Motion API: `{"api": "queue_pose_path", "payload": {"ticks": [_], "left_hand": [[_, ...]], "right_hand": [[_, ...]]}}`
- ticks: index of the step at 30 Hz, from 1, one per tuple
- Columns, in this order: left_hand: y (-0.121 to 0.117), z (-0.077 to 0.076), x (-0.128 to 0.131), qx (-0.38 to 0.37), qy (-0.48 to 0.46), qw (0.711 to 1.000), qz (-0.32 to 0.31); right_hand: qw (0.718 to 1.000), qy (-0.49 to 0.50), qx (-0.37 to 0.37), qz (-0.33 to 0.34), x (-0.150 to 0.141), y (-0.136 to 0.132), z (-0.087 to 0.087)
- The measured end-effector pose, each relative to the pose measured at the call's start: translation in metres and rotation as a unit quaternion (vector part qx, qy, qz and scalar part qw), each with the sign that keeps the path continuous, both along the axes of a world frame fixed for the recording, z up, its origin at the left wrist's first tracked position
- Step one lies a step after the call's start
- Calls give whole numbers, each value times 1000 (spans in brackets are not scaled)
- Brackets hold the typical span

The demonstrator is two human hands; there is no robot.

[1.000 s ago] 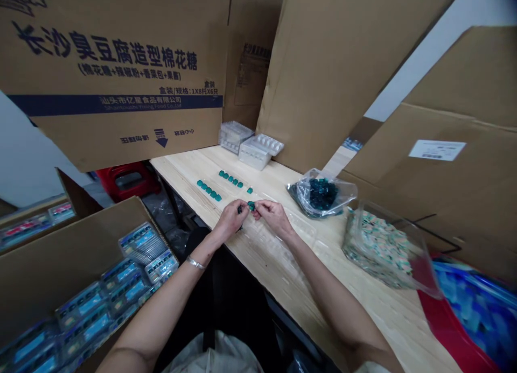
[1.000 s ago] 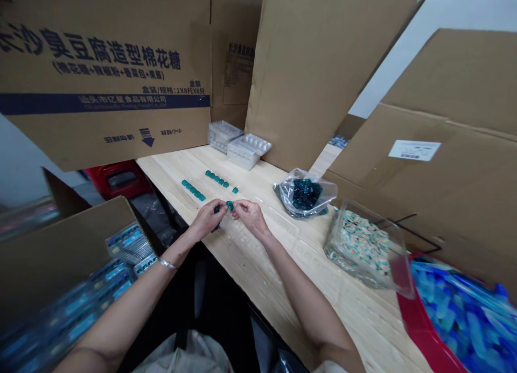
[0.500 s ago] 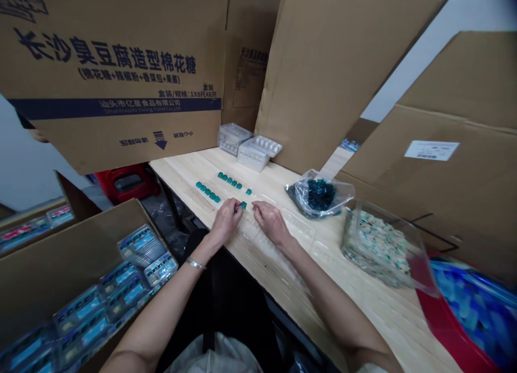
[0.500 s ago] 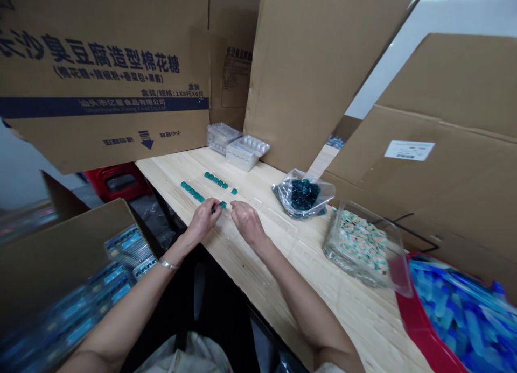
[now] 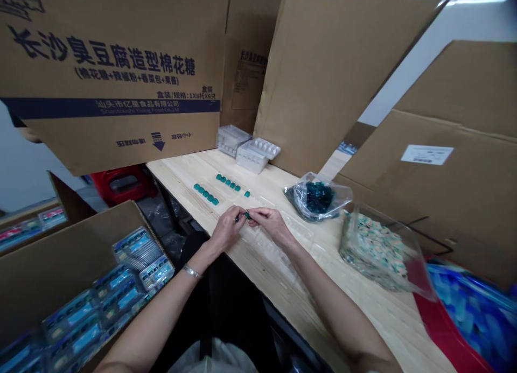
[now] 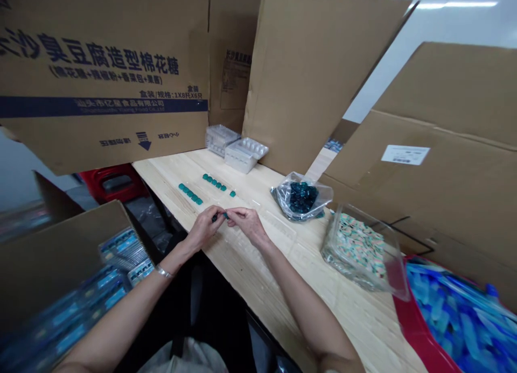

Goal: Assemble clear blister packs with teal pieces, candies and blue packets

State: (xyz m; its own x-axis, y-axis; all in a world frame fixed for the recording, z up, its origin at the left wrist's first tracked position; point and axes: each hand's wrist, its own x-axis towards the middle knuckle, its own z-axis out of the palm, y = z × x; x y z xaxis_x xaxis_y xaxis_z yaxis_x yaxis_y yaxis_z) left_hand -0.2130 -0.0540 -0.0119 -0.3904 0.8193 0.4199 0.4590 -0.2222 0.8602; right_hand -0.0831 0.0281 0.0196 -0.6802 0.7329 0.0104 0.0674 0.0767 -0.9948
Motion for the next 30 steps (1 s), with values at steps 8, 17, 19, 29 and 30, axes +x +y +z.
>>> {"api": "queue_pose_path", "payload": {"ticks": [8, 17, 19, 29, 30], "left_hand": [[-2, -13, -4, -80, -106, 990, 43], [-4, -18, -8, -135, -201, 970, -12], [-7, -17, -9, -145, -237, 960, -25], [-8, 4, -16, -99, -568, 811, -100], [-7, 6, -17, -86, -591, 796, -102]], "right_hand": [[941, -60, 316, -102, -4, 55, -19], [846, -267, 460, -48, -41, 93, -37], [832, -302, 463, -46, -45, 93, -38], [813, -374, 447, 1, -58, 104, -36], [816, -364, 448, 1, -56, 103, -35]]}}
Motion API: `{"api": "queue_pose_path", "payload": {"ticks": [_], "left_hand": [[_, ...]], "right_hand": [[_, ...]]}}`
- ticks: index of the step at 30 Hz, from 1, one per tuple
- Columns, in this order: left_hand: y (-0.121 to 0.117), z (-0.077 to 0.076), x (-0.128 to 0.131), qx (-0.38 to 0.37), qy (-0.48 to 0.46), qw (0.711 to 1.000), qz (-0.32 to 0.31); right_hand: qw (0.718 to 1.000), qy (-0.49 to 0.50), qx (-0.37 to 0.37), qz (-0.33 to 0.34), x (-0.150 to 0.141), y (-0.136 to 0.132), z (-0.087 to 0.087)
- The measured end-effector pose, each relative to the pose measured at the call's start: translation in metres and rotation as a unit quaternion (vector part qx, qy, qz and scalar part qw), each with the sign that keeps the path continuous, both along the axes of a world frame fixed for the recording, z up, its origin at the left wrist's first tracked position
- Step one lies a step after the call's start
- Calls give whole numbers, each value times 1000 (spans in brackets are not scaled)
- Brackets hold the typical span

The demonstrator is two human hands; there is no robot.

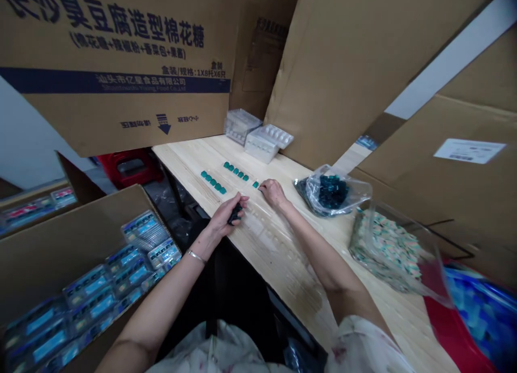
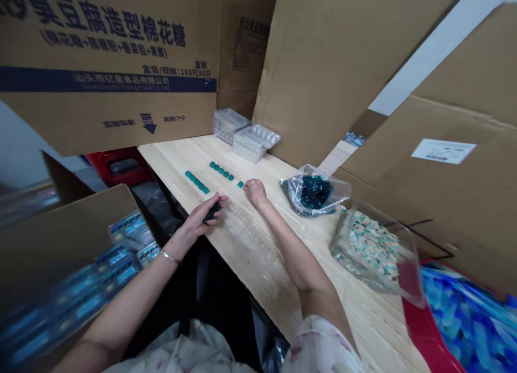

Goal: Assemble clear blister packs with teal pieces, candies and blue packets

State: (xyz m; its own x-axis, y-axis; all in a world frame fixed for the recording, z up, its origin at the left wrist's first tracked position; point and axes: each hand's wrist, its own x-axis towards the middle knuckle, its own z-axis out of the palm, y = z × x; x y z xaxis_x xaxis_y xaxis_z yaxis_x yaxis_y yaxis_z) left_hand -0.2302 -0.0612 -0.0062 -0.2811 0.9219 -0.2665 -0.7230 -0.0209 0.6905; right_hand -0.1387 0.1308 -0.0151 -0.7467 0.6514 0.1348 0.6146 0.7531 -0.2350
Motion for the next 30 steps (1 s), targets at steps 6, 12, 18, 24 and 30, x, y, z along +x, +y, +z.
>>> {"api": "queue_pose_path", "payload": {"ticks": [6, 12, 18, 24, 30], "left_hand": [[3, 2, -2, -1, -72, 996, 49], [14, -5, 13, 5, -7, 987, 159], [15, -1, 18, -5, -36, 990, 134], [-1, 14, 25, 34, 44, 997, 47], [-7, 19, 32, 17, 182, 982, 45]], "right_hand": [[971, 209, -77, 90, 19, -49, 23], [935, 241, -130, 224, 28, -125, 42], [897, 331, -256, 141, 34, -126, 41], [774, 424, -470, 20, 47, -104, 44], [764, 450, -458, 54, 58, -100, 39]]}}
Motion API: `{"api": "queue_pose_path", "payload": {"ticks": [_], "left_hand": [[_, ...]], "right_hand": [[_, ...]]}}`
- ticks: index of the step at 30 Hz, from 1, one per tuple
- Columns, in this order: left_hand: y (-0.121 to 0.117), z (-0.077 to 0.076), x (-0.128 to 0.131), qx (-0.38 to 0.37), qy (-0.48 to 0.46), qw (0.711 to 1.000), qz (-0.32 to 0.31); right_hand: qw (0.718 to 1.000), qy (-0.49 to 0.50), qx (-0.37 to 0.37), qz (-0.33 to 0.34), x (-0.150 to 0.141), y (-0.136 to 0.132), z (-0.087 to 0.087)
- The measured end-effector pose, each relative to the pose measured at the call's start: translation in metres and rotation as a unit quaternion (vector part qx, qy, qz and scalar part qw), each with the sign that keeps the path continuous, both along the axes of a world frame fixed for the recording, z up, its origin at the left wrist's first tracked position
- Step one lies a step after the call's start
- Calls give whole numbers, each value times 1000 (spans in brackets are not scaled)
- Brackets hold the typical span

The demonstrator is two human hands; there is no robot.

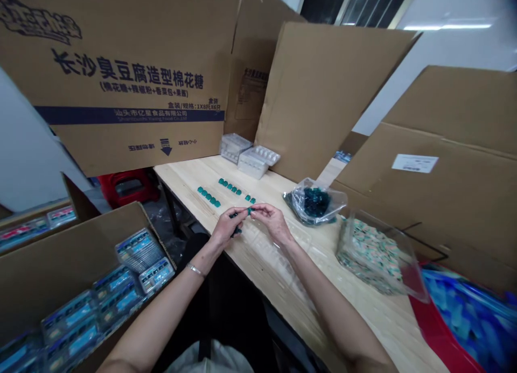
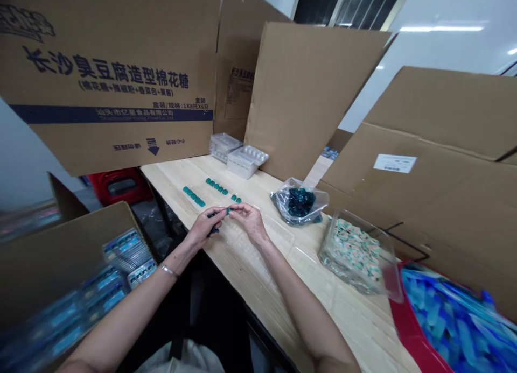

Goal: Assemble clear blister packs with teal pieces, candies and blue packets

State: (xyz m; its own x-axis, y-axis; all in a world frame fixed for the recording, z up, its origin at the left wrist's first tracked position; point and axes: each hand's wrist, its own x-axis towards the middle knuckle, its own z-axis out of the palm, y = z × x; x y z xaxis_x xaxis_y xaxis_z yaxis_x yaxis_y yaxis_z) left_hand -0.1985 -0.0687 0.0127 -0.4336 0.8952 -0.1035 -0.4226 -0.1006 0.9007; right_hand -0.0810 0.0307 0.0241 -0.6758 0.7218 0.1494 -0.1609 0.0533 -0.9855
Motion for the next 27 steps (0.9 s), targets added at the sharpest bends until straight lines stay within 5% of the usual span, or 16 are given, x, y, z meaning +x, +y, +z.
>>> {"api": "queue_pose_path", "payload": {"ticks": [7, 14, 17, 23, 27], "left_hand": [[-2, 4, 5, 8, -34, 998, -45], [2, 3, 10, 6, 108, 991, 77], [2, 2, 12, 19, 56, 994, 88], [1, 0, 11, 55, -149, 987, -18], [4, -4, 9, 51, -190, 980, -34]], "right_hand": [[998, 9, 51, -24, 6, -7, 5], [997, 5, 13, -79, 5, -14, 5], [997, 20, -7, -73, 3, -14, 2], [998, 20, -44, -42, 1, -13, -2], [997, 24, -73, -20, 1, -11, -6]]}}
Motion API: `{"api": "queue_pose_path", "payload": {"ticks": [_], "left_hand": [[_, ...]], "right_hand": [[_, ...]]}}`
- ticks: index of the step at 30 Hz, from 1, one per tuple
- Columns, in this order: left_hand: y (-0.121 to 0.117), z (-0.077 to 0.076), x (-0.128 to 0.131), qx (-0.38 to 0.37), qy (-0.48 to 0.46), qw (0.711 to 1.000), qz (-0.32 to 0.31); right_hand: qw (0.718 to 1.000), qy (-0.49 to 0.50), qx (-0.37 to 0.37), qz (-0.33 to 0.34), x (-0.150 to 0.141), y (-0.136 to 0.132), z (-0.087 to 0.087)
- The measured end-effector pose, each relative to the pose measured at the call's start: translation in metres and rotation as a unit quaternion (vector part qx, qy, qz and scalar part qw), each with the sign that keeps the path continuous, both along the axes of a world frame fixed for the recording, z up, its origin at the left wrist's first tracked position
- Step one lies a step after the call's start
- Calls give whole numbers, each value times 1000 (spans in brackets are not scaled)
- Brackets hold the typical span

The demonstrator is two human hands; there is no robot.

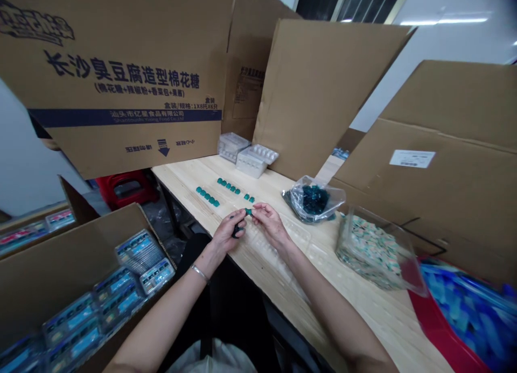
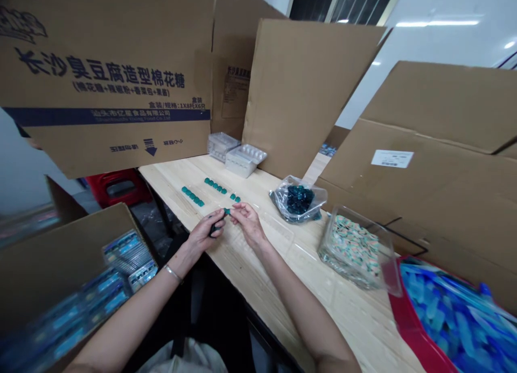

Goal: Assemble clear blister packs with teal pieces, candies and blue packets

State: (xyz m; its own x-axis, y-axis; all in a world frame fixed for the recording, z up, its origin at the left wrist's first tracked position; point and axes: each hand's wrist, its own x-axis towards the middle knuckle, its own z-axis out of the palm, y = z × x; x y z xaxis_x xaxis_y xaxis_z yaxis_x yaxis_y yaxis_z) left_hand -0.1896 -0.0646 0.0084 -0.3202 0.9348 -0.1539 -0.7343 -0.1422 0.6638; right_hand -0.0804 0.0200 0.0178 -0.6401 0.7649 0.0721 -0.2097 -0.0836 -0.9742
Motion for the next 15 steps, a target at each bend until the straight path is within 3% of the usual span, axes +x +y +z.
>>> {"api": "queue_pose_path", "payload": {"ticks": [2, 4, 8, 12, 15], "left_hand": [[3, -6, 0, -11, 9, 1000, 8], [6, -14, 1, -28, 21, 999, 24], [13, -28, 5, -60, 44, 996, 44], [19, -31, 7, -73, 50, 996, 32], [20, -28, 3, -78, 50, 995, 28]], "right_hand": [[999, -29, 33, 3, 0, 4, -4], [990, -81, 112, -14, 1, 8, -8], [951, -121, 281, -41, 4, 13, -21], [953, -135, 265, -57, 8, 22, -29], [942, -165, 282, -79, 10, 43, -24]]}}
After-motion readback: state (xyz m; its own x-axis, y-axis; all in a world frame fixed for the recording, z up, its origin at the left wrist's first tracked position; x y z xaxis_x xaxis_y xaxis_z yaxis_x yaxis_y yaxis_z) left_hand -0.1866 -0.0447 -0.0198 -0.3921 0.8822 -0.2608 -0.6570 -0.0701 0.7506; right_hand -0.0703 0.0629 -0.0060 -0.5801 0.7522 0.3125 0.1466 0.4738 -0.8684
